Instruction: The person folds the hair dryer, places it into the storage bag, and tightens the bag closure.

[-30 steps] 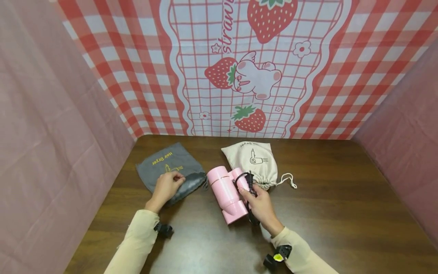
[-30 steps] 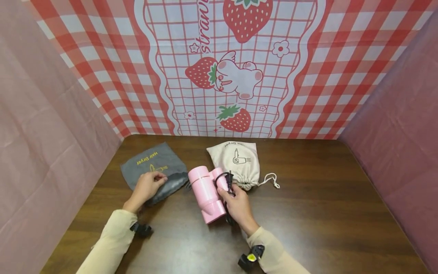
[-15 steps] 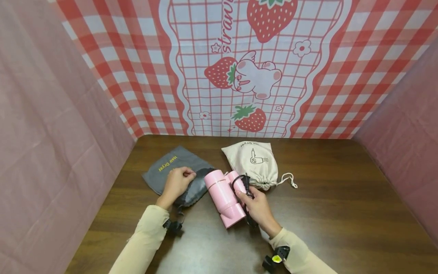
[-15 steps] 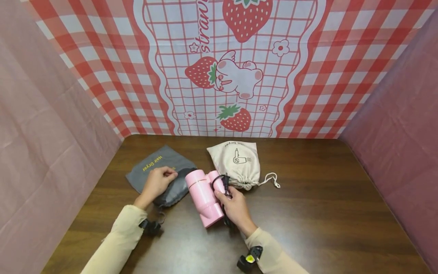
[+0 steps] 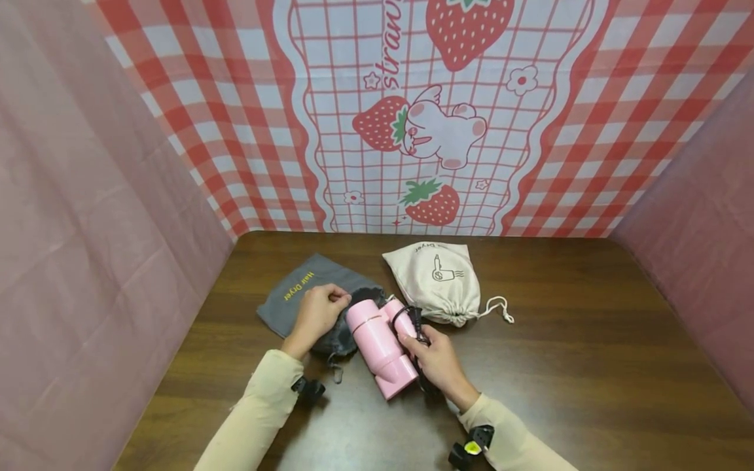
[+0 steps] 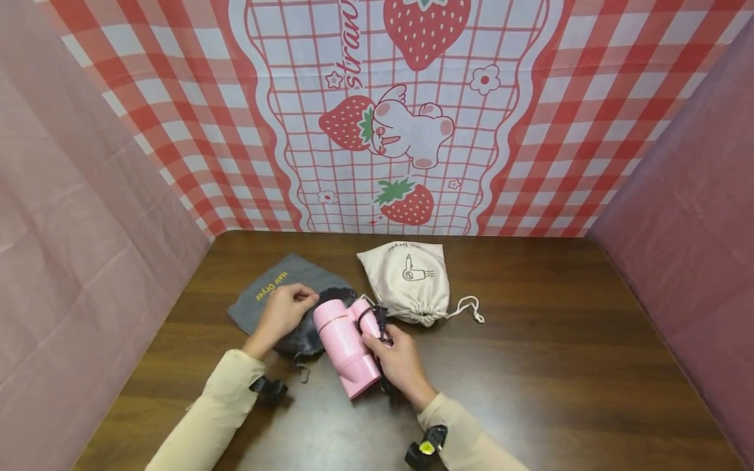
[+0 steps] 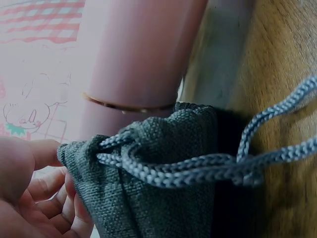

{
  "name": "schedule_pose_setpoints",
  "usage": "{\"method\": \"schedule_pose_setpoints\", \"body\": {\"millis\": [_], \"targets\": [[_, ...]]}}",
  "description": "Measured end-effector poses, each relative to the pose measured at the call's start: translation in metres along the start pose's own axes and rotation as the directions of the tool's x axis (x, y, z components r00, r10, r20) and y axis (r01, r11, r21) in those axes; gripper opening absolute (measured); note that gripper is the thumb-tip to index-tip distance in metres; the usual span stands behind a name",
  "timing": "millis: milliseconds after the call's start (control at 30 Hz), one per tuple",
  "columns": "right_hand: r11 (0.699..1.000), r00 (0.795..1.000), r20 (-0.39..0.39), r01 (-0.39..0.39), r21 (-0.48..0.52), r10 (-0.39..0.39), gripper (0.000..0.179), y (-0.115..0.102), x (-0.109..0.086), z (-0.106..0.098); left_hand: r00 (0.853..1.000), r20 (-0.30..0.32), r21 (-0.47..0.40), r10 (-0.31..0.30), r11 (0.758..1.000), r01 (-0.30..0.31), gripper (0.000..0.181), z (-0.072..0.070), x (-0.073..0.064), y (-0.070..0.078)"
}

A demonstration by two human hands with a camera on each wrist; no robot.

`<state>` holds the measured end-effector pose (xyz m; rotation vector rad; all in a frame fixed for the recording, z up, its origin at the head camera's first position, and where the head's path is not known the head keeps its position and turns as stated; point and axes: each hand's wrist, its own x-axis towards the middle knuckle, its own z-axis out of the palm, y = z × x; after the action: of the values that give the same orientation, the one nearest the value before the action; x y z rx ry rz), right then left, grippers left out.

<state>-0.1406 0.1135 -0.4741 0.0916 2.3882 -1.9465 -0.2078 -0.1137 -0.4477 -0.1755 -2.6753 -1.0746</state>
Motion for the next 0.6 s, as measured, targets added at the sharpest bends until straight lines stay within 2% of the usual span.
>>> {"method": "schedule_pose_setpoints", "body": {"millis": [367, 600], "targets": [[0.992, 0.995, 0.017, 0.094, -0.087, -0.093, 0.022, 0.005, -0.003, 0.006, 1.000, 0.005, -0.026, 0.017, 1.000, -0.017, 0.009, 0.003, -0.001, 0.007], [0.979, 0.992, 0.032, 0.124, -0.162, -0.120, 0.021, 0.005, 0.002, 0.009, 1.000, 0.011, -0.060, 0.016, 0.998, -0.015, 0.007, 0.004, -0.002, 0.013]]}}
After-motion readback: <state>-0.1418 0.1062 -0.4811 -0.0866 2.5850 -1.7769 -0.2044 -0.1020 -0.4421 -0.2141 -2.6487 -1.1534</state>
